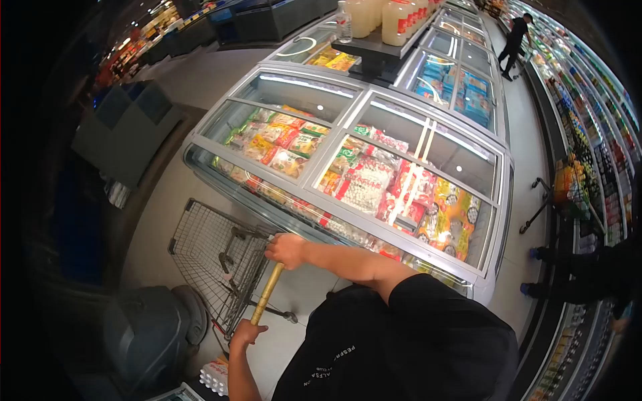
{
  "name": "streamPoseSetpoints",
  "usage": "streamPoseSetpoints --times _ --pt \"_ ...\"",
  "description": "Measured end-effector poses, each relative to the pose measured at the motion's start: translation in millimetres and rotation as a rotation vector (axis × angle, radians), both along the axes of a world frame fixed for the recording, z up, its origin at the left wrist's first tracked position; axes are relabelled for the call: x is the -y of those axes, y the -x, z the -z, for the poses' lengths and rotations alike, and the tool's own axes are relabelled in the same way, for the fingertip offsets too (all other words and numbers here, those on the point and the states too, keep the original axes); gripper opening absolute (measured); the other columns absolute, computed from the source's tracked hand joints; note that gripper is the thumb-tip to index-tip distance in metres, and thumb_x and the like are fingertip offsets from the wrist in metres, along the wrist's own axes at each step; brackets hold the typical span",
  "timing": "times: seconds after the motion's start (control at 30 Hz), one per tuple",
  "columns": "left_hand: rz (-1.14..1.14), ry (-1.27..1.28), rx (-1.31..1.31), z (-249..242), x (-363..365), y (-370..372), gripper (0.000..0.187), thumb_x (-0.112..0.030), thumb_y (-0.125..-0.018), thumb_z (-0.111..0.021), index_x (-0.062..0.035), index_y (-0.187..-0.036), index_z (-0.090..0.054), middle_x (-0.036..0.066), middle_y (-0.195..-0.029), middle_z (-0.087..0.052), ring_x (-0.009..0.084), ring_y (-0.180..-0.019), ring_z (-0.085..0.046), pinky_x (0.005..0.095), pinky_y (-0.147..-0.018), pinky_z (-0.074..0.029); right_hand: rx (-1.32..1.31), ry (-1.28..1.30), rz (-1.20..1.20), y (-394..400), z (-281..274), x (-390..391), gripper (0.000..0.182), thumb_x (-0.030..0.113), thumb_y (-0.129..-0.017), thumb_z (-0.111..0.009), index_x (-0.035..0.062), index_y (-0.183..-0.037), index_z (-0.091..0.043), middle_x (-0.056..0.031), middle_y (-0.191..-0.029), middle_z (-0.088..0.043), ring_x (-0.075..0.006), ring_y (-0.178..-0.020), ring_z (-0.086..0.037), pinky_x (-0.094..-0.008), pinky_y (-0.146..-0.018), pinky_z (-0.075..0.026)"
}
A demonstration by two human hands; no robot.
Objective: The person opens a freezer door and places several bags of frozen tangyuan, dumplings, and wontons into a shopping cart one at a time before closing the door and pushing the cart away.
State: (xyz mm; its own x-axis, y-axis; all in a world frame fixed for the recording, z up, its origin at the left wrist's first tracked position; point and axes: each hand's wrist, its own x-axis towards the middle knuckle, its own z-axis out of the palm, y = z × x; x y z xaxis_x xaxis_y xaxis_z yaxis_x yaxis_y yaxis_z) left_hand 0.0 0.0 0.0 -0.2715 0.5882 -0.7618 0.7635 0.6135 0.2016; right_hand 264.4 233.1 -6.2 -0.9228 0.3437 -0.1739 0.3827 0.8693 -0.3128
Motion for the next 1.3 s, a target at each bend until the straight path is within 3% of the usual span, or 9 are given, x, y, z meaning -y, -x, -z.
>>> streamPoseSetpoints --times 0.17,0.37,0.5,0.6,0.7,0.77,0.87,1.03,1.3 --pt "-0.006 -0.087 -0.049 38.2 10.7 21.1 0.043 -0.033 -0.073 -0.087 0.0036 -0.073 -0.064 0.015 -0.065 -0.065 0.0282 -0.055 -0.063 0.0428 -0.058 -0.052 -0.587 -0.373 0.132 -68.6 -5.9 16.8 0.06 0.041 -0.07 -0.083 0.0051 -0.111 -0.057 -0.0136 -0.114 -0.054 -0.0307 -0.111 -0.051 -0.0428 -0.099 -0.04" --pt "0.001 -0.574 -0.186 17.1 32.7 -13.7 0.043 -0.029 -0.068 -0.091 0.0014 -0.085 -0.065 0.015 -0.078 -0.068 0.0315 -0.072 -0.065 0.0411 -0.07 -0.052 -0.453 -0.399 0.85 -221.1 24.6 57.1 0.062 0.04 -0.078 -0.079 -0.0013 -0.116 -0.052 -0.019 -0.121 -0.051 -0.0372 -0.115 -0.05 -0.0473 -0.101 -0.039" --pt "-0.109 -0.491 -0.031 -3.7 24.1 -25.4 0.05 -0.015 -0.069 -0.088 0.0026 -0.107 -0.061 0.019 -0.099 -0.067 0.0334 -0.087 -0.065 0.0429 -0.079 -0.052 -0.206 -0.344 1.272 -306.8 33.7 92.9 0.065 0.042 -0.079 -0.078 -0.0016 -0.12 -0.053 -0.0193 -0.126 -0.053 -0.0375 -0.121 -0.05 -0.0489 -0.103 -0.04" --pt "-0.005 -0.775 -0.142 -3.2 5.9 -41.4 0.056 -0.005 -0.072 -0.078 0.0031 -0.122 -0.054 0.024 -0.122 -0.057 0.0365 -0.109 -0.058 0.0459 -0.092 -0.048 -0.167 -0.357 1.348 -339.0 69.2 115.4 0.058 0.039 -0.081 -0.077 0.0028 -0.12 -0.055 -0.0166 -0.125 -0.056 -0.0367 -0.124 -0.051 -0.0493 -0.102 -0.041" --pt "0.045 -0.878 -0.242 -36.6 -54.9 -104.9 0.061 -0.002 -0.073 -0.072 0.0021 -0.129 -0.05 0.022 -0.124 -0.053 0.0353 -0.122 -0.051 0.0453 -0.104 -0.041 -0.286 -0.446 1.388 -337.8 87.3 116.2 0.047 0.036 -0.085 -0.074 0.0067 -0.118 -0.057 -0.0154 -0.124 -0.058 -0.0364 -0.125 -0.053 -0.0499 -0.1 -0.042" --pt "0.154 -1.041 -0.167 -45.2 -91.1 -158.8 0.055 -0.001 -0.077 -0.067 0.0025 -0.129 -0.052 0.022 -0.122 -0.054 0.0403 -0.12 -0.052 0.0459 -0.106 -0.04 -0.309 -0.476 1.422 -333.8 87.4 109.0 0.029 0.026 -0.087 -0.07 0.007 -0.105 -0.06 -0.0147 -0.112 -0.063 -0.0357 -0.118 -0.057 -0.0506 -0.1 -0.042" --pt "0.574 -1.108 0.146 -37.1 -138.9 -232.1 0.06 -0.005 -0.079 -0.07 0.002 -0.135 -0.049 0.023 -0.135 -0.052 0.0423 -0.126 -0.05 0.0497 -0.109 -0.037 -0.306 -0.527 1.446 -336.8 97.1 96.1 0.009 0.015 -0.086 -0.063 0.0079 -0.091 -0.059 -0.012 -0.1 -0.066 -0.0357 -0.112 -0.06 -0.0533 -0.101 -0.04" --pt "1.237 -0.914 0.332 -8.7 -181.7 -361.5 0.074 -0.019 -0.085 -0.075 0.0005 -0.147 -0.041 0.018 -0.158 -0.036 0.0425 -0.146 -0.033 0.0521 -0.118 -0.029 -0.384 -0.467 1.459 -338.6 107.2 96.3 0.01 0.01 -0.084 -0.061 0.0094 -0.094 -0.059 -0.0123 -0.101 -0.065 -0.0372 -0.118 -0.06 -0.0576 -0.104 -0.039" --pt "1.467 -0.724 0.177 57.1 -219.1 -453.5 0.079 -0.036 -0.095 -0.064 0.0012 -0.155 -0.029 0.017 -0.164 -0.026 0.0385 -0.15 -0.026 0.0552 -0.121 -0.022 -0.426 -0.451 1.435 -347.0 121.2 92.7 0.016 0.01 -0.083 -0.062 0.0084 -0.098 -0.059 -0.0168 -0.108 -0.063 -0.0401 -0.123 -0.058 -0.0608 -0.105 -0.039"
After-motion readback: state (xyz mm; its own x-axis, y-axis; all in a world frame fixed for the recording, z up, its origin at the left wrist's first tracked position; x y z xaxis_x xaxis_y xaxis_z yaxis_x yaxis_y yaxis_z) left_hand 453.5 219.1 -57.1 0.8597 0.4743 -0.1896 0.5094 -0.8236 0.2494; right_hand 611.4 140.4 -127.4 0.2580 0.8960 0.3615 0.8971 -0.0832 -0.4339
